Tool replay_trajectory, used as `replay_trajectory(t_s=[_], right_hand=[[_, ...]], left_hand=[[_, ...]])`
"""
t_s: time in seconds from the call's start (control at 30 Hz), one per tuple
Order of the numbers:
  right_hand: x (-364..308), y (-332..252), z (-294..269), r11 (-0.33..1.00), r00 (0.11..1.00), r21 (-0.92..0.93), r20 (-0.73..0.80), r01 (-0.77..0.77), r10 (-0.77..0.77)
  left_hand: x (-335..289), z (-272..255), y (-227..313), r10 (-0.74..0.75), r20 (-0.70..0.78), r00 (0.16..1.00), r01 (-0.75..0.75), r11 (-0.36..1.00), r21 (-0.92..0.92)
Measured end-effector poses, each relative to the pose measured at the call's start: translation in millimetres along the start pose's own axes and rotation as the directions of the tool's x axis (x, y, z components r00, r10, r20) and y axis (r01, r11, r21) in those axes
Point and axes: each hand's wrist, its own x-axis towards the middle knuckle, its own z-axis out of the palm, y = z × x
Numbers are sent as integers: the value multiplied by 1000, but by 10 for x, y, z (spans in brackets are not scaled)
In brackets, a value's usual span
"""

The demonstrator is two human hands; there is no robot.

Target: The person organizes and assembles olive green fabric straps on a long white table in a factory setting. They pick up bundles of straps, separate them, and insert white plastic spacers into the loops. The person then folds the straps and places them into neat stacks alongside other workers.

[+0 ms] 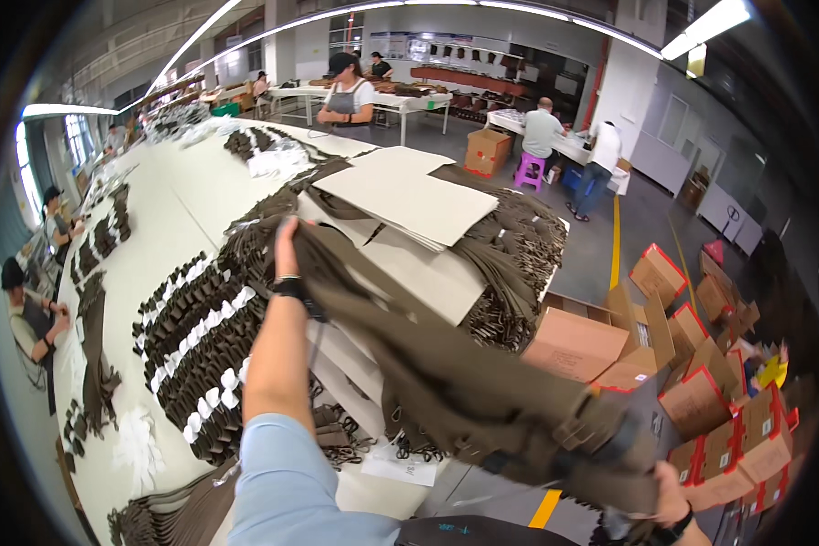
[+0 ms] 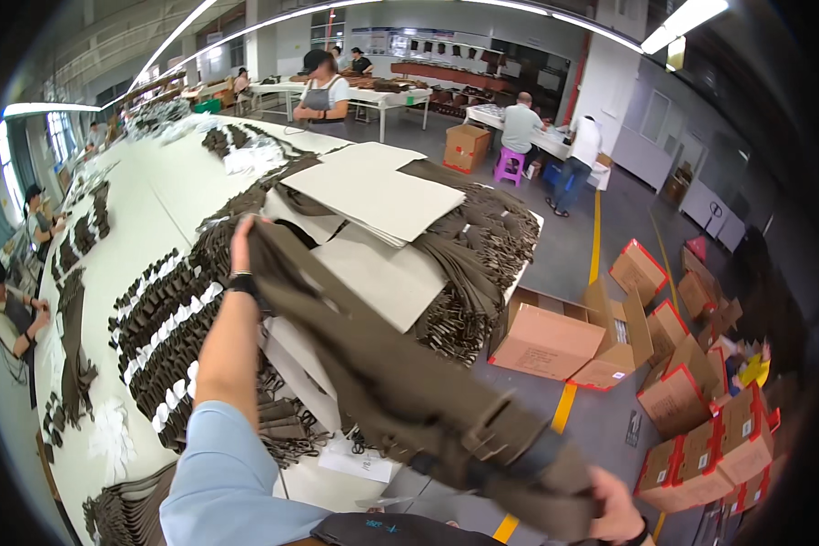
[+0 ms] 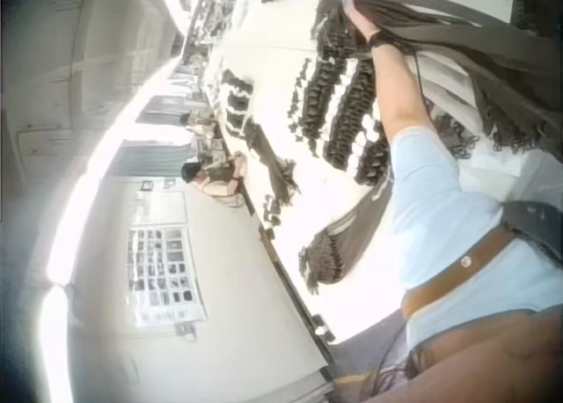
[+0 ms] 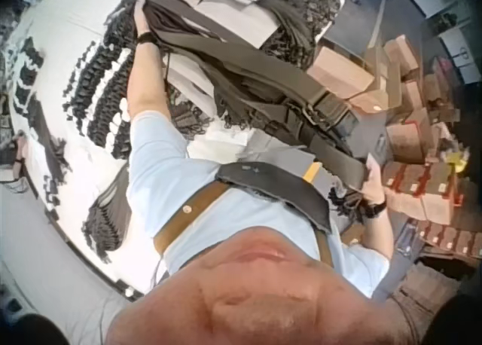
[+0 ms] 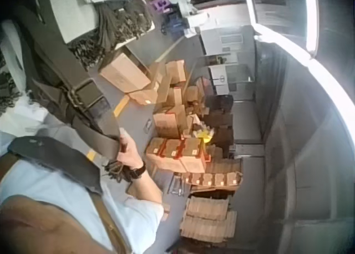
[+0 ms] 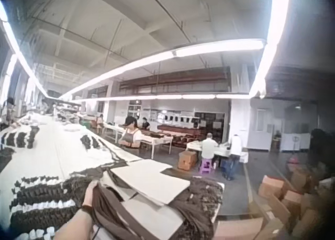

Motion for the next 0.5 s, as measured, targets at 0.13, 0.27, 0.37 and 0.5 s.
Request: replay_trajectory(t_s=[0.13, 0.27, 0.37, 0.5], right_hand=[[560, 399, -38, 978, 904, -177, 426, 113, -27], [821, 593, -104, 985, 921, -144, 388, 96, -33], [859, 709, -173, 989, 925, -115, 377, 89, -40], [833, 969, -228, 994, 934, -79, 356, 70, -38]], left_hand=[[-229, 216, 719, 49, 74, 996, -52, 998, 38], [-570, 395, 1115, 45, 244, 969, 0, 983, -183], [-851, 730, 1345, 42, 159, 986, -40, 999, -11], [-1271, 1081, 1501, 73, 146, 987, -91, 989, 118]])
